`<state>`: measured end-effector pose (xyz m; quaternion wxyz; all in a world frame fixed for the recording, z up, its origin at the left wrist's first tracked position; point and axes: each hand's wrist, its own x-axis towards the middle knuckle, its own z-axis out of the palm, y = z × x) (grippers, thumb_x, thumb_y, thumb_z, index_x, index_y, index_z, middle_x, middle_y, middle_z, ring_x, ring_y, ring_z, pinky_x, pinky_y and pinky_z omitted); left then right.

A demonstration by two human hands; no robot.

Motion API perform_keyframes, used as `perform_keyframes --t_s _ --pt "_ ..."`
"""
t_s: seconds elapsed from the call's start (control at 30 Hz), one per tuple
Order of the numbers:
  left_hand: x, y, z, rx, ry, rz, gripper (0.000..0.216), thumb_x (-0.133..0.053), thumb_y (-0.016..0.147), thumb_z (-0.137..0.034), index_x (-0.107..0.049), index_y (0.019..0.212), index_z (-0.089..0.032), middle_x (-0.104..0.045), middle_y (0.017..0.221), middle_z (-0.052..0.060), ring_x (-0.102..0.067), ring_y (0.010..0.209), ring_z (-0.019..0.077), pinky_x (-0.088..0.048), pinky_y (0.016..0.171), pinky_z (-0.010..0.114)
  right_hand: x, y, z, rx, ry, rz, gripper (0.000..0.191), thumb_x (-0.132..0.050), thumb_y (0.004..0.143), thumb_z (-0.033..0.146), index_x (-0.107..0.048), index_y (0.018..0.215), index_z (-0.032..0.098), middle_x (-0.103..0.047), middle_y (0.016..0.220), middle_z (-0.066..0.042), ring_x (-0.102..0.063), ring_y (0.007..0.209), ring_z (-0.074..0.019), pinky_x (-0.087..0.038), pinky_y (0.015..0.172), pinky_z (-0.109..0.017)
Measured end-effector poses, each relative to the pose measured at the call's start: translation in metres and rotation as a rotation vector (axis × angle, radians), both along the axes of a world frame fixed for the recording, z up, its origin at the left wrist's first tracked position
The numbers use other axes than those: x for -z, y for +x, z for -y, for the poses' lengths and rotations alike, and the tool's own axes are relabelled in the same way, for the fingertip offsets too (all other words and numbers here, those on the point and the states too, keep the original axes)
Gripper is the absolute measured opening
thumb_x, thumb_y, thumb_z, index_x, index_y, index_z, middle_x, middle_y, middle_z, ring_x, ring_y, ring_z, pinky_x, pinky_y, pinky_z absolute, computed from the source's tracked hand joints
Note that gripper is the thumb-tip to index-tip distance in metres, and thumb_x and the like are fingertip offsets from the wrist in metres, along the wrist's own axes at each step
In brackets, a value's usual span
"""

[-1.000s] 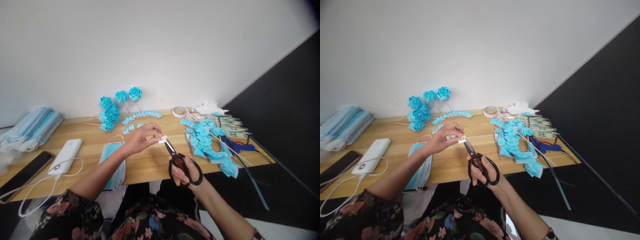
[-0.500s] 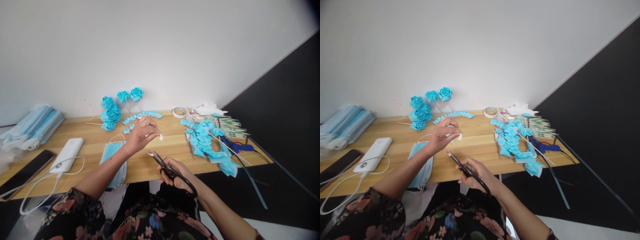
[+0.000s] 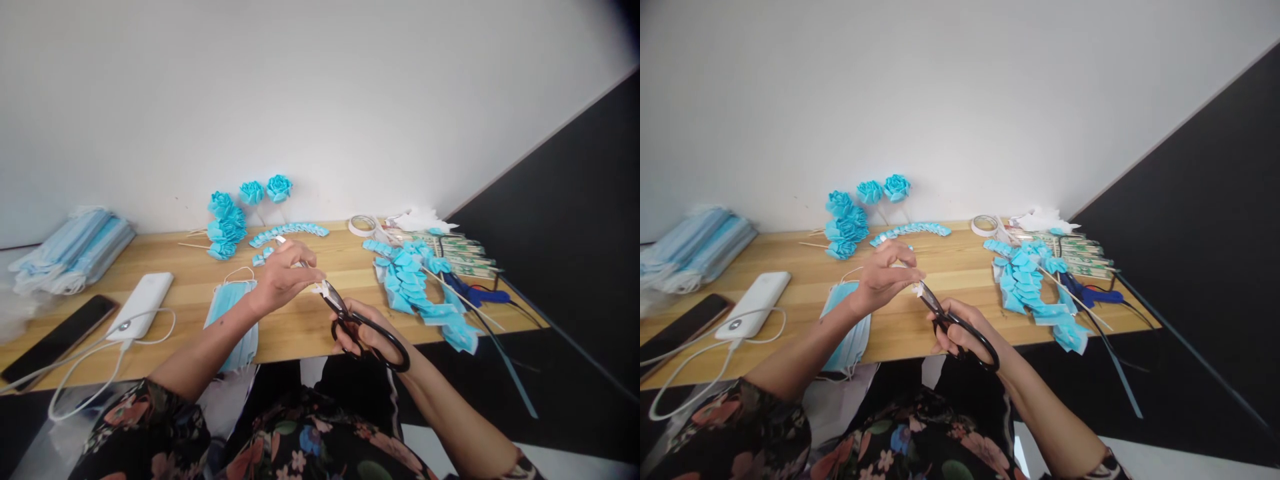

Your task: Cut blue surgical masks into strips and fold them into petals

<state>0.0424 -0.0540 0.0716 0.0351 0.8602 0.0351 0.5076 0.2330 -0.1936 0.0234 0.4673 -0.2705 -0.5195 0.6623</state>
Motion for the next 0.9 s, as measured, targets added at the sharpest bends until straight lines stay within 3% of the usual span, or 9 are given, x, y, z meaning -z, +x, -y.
perform_keyframes --t_s 0.43,0.9 --pt "0.000 -0.004 0.003 0.077 0.012 -0.015 0.008 -0.064 0.087 -0.017 -0.070 0.085 -0.024 -0.060 0.082 0.002 -0.056 0.081 0.0145 -0.046 0.074 0.030 -0.004 -0.006 -0.007 -0.105 0.010 -0.062 0.053 -0.061 0.084 0.060 -0.057 0.110 0.014 -0.050 0.062 0.005 -0.039 0.047 -0.0064 -0.056 0.067 -0.035" --pt "-0.003 -0.012 0.003 0.081 -0.027 -0.099 0.018 -0.056 0.092 -0.020 -0.072 0.085 -0.024 -0.062 0.084 0.003 -0.055 0.081 0.0139 -0.046 0.078 0.031 0.001 -0.008 -0.010 -0.110 -0.003 -0.099 0.048 -0.061 0.087 0.056 -0.059 0.109 0.014 -0.050 0.060 0.006 -0.037 0.043 -0.0043 -0.058 0.061 -0.031"
